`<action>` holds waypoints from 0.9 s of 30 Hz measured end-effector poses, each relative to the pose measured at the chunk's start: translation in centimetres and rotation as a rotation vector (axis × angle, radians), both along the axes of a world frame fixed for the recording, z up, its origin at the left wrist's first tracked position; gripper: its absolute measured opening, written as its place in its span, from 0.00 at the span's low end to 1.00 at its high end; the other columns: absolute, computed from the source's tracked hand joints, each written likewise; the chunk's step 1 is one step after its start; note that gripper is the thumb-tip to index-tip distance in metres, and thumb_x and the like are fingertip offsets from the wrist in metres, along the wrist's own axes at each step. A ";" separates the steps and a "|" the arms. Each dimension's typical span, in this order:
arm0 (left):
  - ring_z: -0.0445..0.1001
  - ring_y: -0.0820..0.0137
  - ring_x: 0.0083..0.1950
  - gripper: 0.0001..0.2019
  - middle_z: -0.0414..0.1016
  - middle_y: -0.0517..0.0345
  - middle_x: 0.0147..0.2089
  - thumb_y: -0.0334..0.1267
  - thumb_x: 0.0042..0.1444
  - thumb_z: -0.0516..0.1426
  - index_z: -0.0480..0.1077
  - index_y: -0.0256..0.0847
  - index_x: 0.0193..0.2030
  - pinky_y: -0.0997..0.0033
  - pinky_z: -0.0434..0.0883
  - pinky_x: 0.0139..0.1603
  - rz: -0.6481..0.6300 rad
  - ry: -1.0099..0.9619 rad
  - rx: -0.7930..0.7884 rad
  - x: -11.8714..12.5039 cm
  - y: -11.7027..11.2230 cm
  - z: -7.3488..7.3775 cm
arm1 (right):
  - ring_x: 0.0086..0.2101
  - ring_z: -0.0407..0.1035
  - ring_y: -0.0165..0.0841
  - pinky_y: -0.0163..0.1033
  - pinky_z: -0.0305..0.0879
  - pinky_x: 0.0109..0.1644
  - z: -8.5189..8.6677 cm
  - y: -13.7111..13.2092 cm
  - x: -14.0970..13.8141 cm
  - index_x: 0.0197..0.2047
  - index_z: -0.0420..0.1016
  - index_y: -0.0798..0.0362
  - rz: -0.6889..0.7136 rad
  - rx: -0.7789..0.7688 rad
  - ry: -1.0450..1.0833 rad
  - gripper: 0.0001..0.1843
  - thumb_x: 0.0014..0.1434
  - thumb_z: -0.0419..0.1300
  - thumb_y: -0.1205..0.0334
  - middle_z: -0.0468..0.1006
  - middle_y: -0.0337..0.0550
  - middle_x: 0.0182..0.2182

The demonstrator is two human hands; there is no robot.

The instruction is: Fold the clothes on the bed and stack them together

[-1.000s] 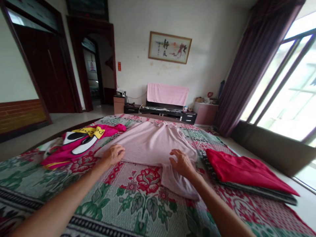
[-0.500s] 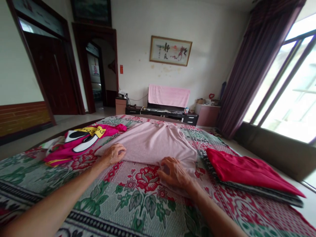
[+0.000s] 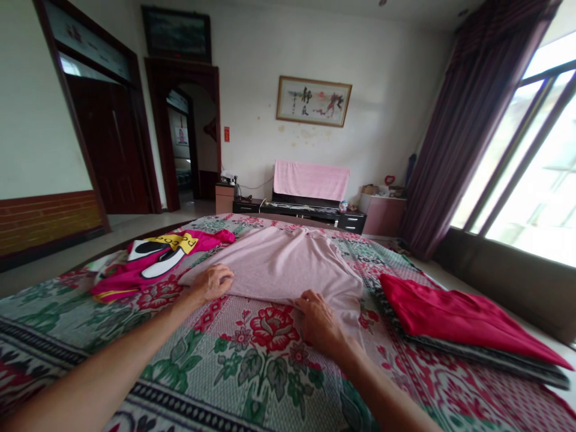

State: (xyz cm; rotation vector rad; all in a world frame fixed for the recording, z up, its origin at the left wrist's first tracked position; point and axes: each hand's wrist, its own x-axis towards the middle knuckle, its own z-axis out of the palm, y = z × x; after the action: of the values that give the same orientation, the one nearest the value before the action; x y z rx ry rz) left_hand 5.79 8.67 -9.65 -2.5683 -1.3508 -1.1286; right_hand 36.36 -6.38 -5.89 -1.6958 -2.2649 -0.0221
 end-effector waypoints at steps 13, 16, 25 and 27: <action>0.74 0.66 0.38 0.09 0.77 0.53 0.33 0.32 0.52 0.53 0.73 0.43 0.26 0.67 0.68 0.43 0.012 0.071 -0.050 0.2 -0.7 1.1 | 0.33 0.74 0.34 0.36 0.67 0.39 4.3 0.2 2.2 0.38 0.81 0.51 0.080 -0.204 0.096 0.17 0.52 0.52 0.65 0.82 0.43 0.33; 0.74 0.66 0.37 0.10 0.77 0.52 0.32 0.32 0.53 0.53 0.73 0.42 0.25 0.68 0.68 0.42 0.014 0.073 -0.042 0.3 -0.8 1.2 | 0.38 0.75 0.37 0.40 0.68 0.44 3.9 1.2 1.3 0.45 0.79 0.53 -0.010 -0.035 0.160 0.19 0.54 0.51 0.64 0.81 0.48 0.41; 0.74 0.69 0.34 0.10 0.78 0.55 0.30 0.34 0.54 0.52 0.75 0.42 0.27 0.71 0.68 0.39 0.062 -0.064 -0.040 0.3 -0.9 1.5 | 0.48 0.71 0.38 0.41 0.62 0.55 0.9 6.4 -1.7 0.46 0.76 0.54 -0.060 0.016 0.041 0.16 0.58 0.52 0.64 0.77 0.50 0.48; 0.75 0.69 0.36 0.11 0.79 0.55 0.32 0.36 0.55 0.51 0.76 0.42 0.31 0.72 0.68 0.40 0.165 -0.181 -0.024 -0.2 -0.7 1.8 | 0.46 0.71 0.37 0.40 0.62 0.53 -0.1 6.9 -1.2 0.45 0.76 0.54 -0.056 0.028 0.059 0.15 0.60 0.51 0.63 0.77 0.50 0.46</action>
State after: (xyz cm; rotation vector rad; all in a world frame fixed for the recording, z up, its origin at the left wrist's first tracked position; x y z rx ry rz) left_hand 5.61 7.94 -7.81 -2.3656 -1.5886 -1.3481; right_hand 35.19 0.50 -6.00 -1.7222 -2.1643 -0.0152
